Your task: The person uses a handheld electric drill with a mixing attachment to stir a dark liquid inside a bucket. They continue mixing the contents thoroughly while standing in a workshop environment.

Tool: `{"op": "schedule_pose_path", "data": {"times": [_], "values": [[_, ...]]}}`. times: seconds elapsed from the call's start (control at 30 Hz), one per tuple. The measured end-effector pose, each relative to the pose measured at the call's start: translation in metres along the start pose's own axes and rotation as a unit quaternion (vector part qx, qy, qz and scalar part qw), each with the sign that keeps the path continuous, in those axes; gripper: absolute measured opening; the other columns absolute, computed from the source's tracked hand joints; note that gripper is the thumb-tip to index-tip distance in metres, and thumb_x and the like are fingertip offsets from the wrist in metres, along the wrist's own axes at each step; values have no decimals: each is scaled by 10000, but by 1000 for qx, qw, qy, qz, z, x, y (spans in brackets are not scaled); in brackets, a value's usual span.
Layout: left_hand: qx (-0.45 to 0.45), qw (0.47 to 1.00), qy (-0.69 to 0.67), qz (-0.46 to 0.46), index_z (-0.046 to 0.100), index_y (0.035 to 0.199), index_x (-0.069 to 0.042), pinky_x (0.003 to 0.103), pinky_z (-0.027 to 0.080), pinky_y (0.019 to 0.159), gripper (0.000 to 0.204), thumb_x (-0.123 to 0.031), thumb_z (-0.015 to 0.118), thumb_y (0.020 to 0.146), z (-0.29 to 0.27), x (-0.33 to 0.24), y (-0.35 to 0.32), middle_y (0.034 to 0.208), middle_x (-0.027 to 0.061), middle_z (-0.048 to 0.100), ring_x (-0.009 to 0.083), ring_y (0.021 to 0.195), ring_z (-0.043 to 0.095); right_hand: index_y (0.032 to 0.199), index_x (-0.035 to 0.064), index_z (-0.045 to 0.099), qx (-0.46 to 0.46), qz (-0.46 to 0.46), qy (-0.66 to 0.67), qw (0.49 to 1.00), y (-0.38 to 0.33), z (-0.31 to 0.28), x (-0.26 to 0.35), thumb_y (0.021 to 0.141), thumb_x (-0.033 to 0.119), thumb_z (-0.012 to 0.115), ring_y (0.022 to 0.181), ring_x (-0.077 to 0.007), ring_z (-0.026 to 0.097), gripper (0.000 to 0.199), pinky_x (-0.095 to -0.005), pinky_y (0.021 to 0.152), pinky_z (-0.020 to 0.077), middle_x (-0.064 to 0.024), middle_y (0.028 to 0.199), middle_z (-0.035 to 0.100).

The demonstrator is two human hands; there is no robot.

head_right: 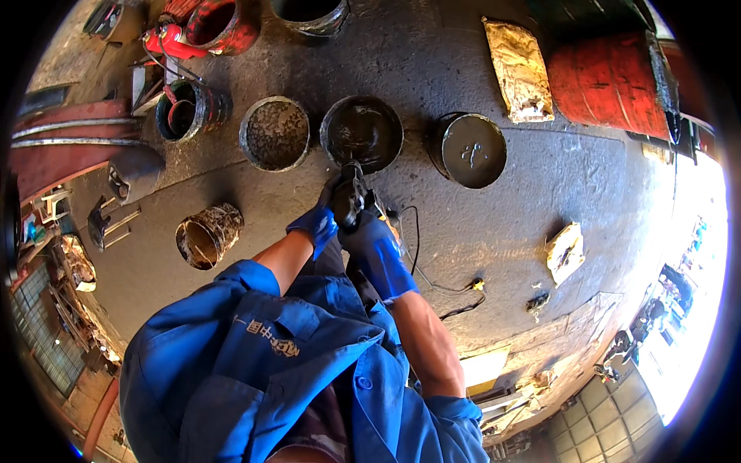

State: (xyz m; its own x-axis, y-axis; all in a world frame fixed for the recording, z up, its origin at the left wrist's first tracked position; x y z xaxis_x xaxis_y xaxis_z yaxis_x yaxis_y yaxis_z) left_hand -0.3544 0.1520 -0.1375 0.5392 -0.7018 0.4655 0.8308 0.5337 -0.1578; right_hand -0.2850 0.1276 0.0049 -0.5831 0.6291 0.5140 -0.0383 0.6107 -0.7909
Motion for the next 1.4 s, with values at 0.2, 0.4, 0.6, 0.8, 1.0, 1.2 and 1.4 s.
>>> {"op": "schedule_pose_path", "data": {"times": [0.2, 0.4, 0.6, 0.8, 1.0, 1.2, 1.4], "values": [[-103, 993, -26, 56, 412, 712, -213, 295, 275, 431, 379, -354, 535, 1041, -6, 2, 5, 544, -32, 325, 110, 448, 316, 1237, 80, 676, -11, -4, 10, 1000, 7, 3, -12, 782, 271, 785, 1010, -260, 717, 506, -401, 877, 572, -117, 1073, 760], [-120, 991, -27, 48, 391, 644, -205, 316, 260, 437, 465, -426, 542, 1024, -24, -10, 7, 538, -30, 313, 126, 461, 312, 1244, 79, 671, -25, -32, 27, 999, 14, 10, -17, 784, 263, 780, 1019, -260, 715, 508, -401, 881, 571, -114, 1079, 758], [70, 997, -27, 9, 673, 1258, -190, 409, 585, 755, 319, -395, 585, 1030, -20, -16, 5, 972, 69, 685, 238, 812, 678, 1219, 84, 686, -28, -46, 0, 999, 15, 7, -3, 779, 260, 777, 1029, -297, 718, 483, -422, 880, 572, -137, 1081, 755], [198, 972, -127, -25, 667, 1153, -240, 372, 568, 658, 181, -357, 617, 1025, 20, 0, 9, 881, 5, 661, 184, 731, 648, 1192, 119, 718, 13, 76, -38, 996, -6, -11, 4, 783, 303, 766, 1044, -338, 724, 451, -435, 879, 575, -168, 1091, 759], [32, 998, -48, 2, 652, 1093, -242, 349, 550, 609, 152, -374, 618, 1026, -6, -13, 6, 847, -3, 647, 161, 675, 626, 1169, 140, 741, 10, 75, -37, 996, -17, -19, 21, 786, 352, 753, 1037, -340, 735, 438, -441, 878, 576, -168, 1078, 768], [157, 981, -109, -42, 660, 1138, -226, 339, 554, 626, 212, -396, 614, 1020, 22, 4, 16, 844, 3, 647, 155, 700, 632, 1145, 160, 764, 2, 93, -33, 995, -25, -31, 26, 789, 400, 741, 1029, -342, 745, 431, -447, 876, 577, -167, 1065, 777], [17, 998, -65, 5, 671, 1144, -220, 325, 557, 631, 209, -379, 629, 1015, 11, 9, 17, 830, 5, 642, 156, 690, 628, 1133, 165, 774, -3, 90, -28, 996, -23, -31, 21, 790, 424, 735, 1024, -345, 751, 432, -450, 874, 578, -170, 1058, 781]]}}
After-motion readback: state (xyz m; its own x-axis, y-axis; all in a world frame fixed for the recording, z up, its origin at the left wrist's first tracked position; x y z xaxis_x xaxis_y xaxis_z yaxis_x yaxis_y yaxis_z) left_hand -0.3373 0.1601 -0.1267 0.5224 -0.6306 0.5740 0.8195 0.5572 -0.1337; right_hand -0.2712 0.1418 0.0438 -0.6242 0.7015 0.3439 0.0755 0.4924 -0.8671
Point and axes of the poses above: each hand's wrist, its own y-axis towards the middle knuckle, its own z-axis out of the palm, x = y × z, the point moved 8 cm from there along y, towards the middle knuckle
